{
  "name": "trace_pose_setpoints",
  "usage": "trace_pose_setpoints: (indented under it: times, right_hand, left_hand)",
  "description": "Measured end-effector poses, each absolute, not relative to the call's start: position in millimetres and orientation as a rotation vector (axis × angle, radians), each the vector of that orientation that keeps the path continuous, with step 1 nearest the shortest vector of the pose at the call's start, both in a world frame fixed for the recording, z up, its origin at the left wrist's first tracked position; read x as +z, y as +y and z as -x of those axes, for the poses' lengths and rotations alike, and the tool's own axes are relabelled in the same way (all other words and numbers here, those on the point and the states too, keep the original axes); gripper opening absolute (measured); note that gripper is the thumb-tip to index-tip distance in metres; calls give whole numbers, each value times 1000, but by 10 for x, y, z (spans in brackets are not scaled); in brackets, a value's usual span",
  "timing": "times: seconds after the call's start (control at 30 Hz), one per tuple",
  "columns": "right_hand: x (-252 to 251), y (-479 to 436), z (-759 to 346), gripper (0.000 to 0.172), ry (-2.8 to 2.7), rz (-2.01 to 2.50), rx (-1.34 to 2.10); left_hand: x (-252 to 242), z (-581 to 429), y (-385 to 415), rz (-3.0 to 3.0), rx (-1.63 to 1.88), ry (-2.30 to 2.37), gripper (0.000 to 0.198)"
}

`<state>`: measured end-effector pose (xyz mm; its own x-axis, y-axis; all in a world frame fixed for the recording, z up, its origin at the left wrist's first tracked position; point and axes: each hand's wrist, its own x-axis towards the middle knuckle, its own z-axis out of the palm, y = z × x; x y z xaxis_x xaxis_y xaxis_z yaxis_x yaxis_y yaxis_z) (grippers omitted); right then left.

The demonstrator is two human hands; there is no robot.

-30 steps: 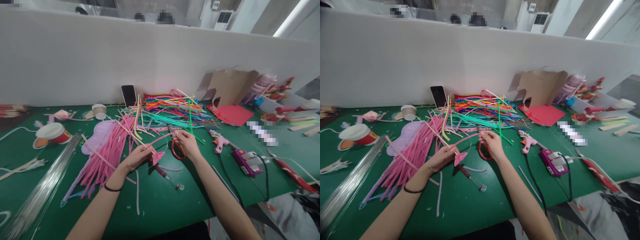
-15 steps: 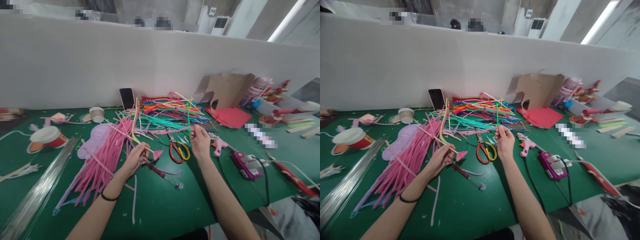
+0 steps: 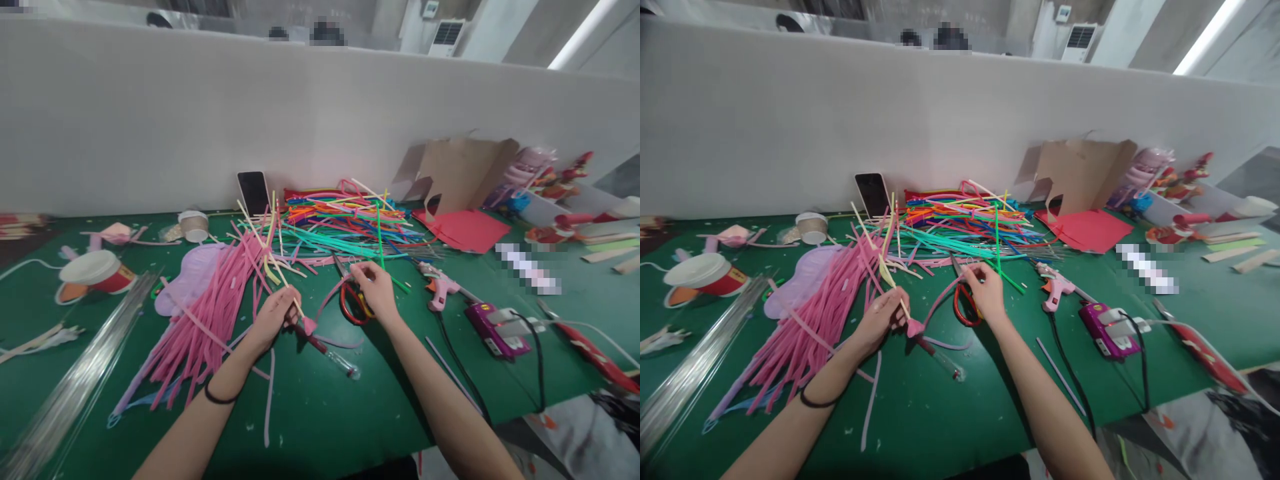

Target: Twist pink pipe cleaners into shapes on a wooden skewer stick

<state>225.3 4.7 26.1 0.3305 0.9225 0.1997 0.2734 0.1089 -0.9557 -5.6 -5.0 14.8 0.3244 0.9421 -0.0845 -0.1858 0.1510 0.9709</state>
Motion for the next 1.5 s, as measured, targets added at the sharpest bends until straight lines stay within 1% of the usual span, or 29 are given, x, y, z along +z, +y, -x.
trace_pose_setpoints:
  times: [0.07, 0.1, 0.13, 0.17, 0.2, 0.27, 0.3, 0.37, 0.43, 0.63, 0.93, 1.1, 1.27, 1.33, 1.5]
  right_hand:
    - [256, 19, -2214, 31, -1302, 1468, 415]
    - [264, -6, -2180, 32, -1361, 1452, 341]
    - [272, -39, -2132, 32, -1426, 1414, 356]
    - [280, -80, -2069, 30, -1492, 1346, 466]
    - [283, -126, -1995, 30, -1552, 1258, 664]
    - [275, -225, -1828, 39, -1506, 1081, 1120]
    - [266, -271, -1748, 41, -1465, 997, 1278]
    - [245, -344, -1622, 43, -1442, 892, 1451]
    - [231, -384, -1556, 41, -1437, 847, 1511]
    - [237, -386, -1550, 31, -1507, 812, 1519]
    - [217, -390, -1552, 26, -1566, 862, 1513]
    - [210, -369, -1571, 28, -1525, 811, 1596]
    - [189, -347, -1562, 40, -1395, 753, 1662]
    - [181, -342, -1546, 43, -1343, 770, 1651]
    - [148, -309, -1514, 30, -1248, 896, 1598]
  left_hand:
    - [212, 71, -58, -1112, 1116, 973, 44]
    - [243, 85, -63, -1125, 1172, 1016, 44]
    - [269, 101, -71, -1143, 1210, 1055, 43]
    - [290, 117, -79, -1162, 1226, 1093, 42]
    - [303, 131, -89, -1179, 1224, 1128, 42]
    - [314, 145, -107, -1199, 1198, 1185, 41]
    - [313, 142, -115, -1197, 1186, 1203, 41]
    - [309, 122, -126, -1177, 1169, 1228, 41]
    - [310, 93, -130, -1148, 1153, 1241, 40]
    - [315, 65, -122, -1091, 1104, 1210, 40]
    - [269, 102, -89, -1021, 1065, 1179, 45]
    - [262, 103, -83, -990, 1062, 1145, 46]
    - [252, 151, -53, -1053, 1092, 1164, 45]
    - [254, 179, -41, -1108, 1143, 1214, 43]
    - [269, 198, -50, -1285, 1154, 1312, 37]
